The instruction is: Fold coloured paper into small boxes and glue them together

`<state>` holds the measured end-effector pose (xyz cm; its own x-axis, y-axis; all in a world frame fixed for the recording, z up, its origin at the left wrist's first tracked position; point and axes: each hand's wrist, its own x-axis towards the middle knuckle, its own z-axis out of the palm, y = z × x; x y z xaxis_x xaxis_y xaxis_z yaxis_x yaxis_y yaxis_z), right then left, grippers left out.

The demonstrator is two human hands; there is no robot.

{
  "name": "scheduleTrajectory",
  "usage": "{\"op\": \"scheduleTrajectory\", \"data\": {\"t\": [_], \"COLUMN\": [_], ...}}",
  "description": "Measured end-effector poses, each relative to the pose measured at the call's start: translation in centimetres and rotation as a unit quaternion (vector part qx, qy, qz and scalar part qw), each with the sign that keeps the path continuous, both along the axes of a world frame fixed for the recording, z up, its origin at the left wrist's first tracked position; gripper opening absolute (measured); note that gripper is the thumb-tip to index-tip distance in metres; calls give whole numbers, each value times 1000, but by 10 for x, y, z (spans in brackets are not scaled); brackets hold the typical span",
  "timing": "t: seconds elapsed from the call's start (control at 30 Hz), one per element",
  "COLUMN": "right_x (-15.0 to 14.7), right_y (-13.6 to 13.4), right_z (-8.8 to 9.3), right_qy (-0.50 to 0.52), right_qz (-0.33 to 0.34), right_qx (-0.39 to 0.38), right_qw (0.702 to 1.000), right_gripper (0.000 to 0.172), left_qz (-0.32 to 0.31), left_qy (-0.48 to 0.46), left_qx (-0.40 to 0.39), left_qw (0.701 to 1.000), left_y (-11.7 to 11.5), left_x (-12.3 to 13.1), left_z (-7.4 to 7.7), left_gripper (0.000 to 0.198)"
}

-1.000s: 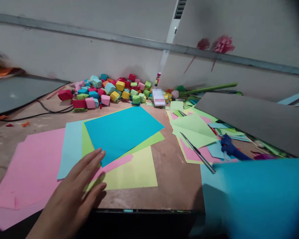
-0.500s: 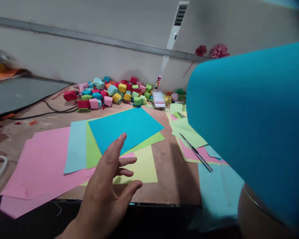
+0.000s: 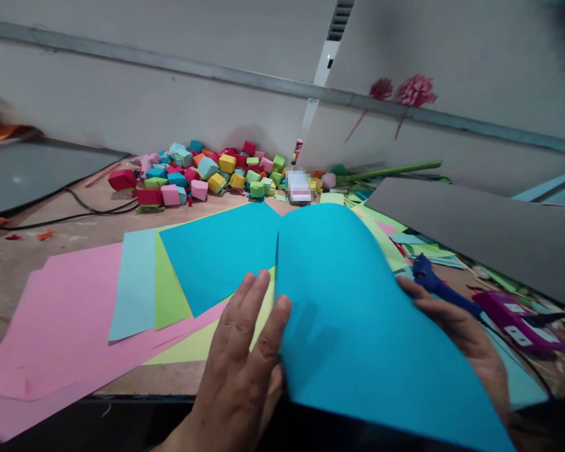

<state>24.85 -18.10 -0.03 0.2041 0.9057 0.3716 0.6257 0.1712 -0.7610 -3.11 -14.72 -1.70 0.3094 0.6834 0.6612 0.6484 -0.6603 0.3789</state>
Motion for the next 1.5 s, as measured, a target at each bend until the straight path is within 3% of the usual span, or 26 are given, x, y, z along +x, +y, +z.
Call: {"op": "scheduleTrajectory", "data": {"t": [0.07,0.13,0.23,0.33,0.43,0.53,0.6,0.73,0.83,0.93,1.03,1.17,1.23,1.5], "right_x": [-13,-19,-13,-1,3,-4,-13,-32,-43,-51,-54,-53,-52,-53], "right_y": [12,12,2,-1,6,13,14,13,13,14,16,15,13,10], "right_z": [2,1,-7,-18,-20,-13,-9,-12,-21,-28,-31,-33,-36,-41], "right_qy": [130,192,106,2,-92,-135,-114,-72,-136,-227,-281,-301,-304,-321], "right_qz": [-5,5,43,92,172,215,185,51,-12,-58,-69,-31,-17,-24], "right_qx": [-14,-41,-61,-22,34,14,-41,-102,-71,-4,40,70,70,82], "right_qw": [991,980,992,996,980,967,975,991,988,972,956,951,950,943], "right_gripper": [16,15,20,25,26,17,15,20,24,23,28,30,28,23], "left_qz": [7,-15,-55,-53,-11,40,59,142,205,195,144,116,105,98], "left_qy": [-4,10,11,-10,-33,-30,-9,24,-9,-102,-138,-39,-6,59], "left_qx": [1,7,21,-29,-124,-209,-230,-239,-269,-305,-296,-232,-188,-165], "left_qw": [1000,1000,998,998,992,977,971,960,941,927,934,965,977,980], "left_y": [3,6,3,-7,-16,-18,-15,-8,-4,-2,0,5,7,10], "left_x": [-3,-11,-26,-39,-48,-53,-55,-52,-45,-41,-43,-47,-46,-46], "left_z": [1,2,-1,-6,-8,-8,-6,-3,-1,-2,-4,-3,-1,-2], "left_gripper": [78,61,32,33,36,32,28,38,53,67,71,27,17,26]}}
